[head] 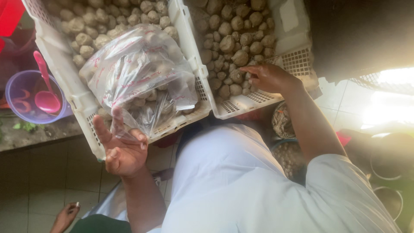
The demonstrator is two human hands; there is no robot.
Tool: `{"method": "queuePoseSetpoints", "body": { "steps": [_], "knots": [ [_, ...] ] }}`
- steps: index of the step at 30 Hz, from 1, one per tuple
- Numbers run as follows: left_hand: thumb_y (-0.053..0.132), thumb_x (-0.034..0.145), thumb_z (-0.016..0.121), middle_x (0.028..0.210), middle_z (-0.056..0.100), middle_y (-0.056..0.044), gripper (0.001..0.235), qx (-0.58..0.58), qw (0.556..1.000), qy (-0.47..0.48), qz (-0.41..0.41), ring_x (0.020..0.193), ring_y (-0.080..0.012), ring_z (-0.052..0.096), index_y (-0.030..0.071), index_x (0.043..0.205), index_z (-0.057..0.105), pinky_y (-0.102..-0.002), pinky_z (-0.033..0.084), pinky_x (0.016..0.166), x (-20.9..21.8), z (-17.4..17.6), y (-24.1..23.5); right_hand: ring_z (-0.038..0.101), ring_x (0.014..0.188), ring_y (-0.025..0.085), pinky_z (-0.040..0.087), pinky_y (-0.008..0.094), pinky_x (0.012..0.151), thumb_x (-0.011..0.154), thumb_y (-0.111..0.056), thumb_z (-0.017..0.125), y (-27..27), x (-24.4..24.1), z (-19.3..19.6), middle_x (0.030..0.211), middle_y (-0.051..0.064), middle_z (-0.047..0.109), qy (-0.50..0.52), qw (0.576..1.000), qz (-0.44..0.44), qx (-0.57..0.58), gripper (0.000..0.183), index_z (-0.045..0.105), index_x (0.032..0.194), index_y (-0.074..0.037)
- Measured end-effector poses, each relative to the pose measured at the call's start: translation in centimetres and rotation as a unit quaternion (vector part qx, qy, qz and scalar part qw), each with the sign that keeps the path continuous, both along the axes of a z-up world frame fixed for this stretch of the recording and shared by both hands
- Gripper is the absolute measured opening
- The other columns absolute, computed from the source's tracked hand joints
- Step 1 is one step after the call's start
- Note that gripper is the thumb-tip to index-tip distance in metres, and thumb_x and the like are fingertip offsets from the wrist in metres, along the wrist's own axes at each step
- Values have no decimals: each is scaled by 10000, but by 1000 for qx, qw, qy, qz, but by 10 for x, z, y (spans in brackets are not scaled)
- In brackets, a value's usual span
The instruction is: The person picks round meatballs from a white crate and places them into a clear plastic bag held in the left hand. The bag is gradually filled as the person continues to transfer meatballs from the crate.
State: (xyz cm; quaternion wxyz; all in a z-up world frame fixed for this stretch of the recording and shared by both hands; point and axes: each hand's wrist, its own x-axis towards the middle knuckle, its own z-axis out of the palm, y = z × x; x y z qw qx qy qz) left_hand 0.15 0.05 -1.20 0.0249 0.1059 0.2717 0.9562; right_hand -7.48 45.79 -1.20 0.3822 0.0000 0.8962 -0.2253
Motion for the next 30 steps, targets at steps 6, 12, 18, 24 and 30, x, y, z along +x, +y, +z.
{"method": "queuePoseSetpoints", "body": {
  "steps": [6,12,18,24,30],
  "knots": [
    [240,951,596,1652,428,-208,821,-17,998,-26,59,934,-300,744,217,1690,237,-287,598,637,4,-1,4,619,1208,275,479,428,1070,945,-295,628,-24,-32,-8,1348,88,633,51,977,202,52,481,570,1422,-268],
    [267,945,623,1635,441,-209,818,-5,993,-44,110,910,-307,745,258,1669,242,-259,588,564,9,3,14,617,1183,302,505,477,1024,938,-273,671,-58,-48,-22,1287,103,646,70,940,302,145,394,651,1329,-233],
    [222,972,624,1608,463,-258,762,-26,988,-54,145,894,-274,745,194,1659,296,-233,553,559,5,14,23,615,1158,329,530,525,978,931,-250,715,-20,-56,-2,1226,118,659,134,954,230,138,312,733,1237,-199],
    [12,1029,530,1659,340,-276,667,-467,824,-107,302,1075,-299,728,65,1635,257,-273,646,719,2,28,65,592,1198,357,505,501,981,885,-285,768,-4,-21,9,1274,137,664,327,933,153,1,373,722,1210,-108],
    [294,984,734,1487,442,-324,661,-798,481,50,360,1222,-439,651,-9,1491,439,-363,656,849,-1,27,119,595,1223,311,513,439,1021,905,-275,749,-11,42,5,1271,98,665,403,907,100,-70,372,702,1226,-93]
  ]
}}
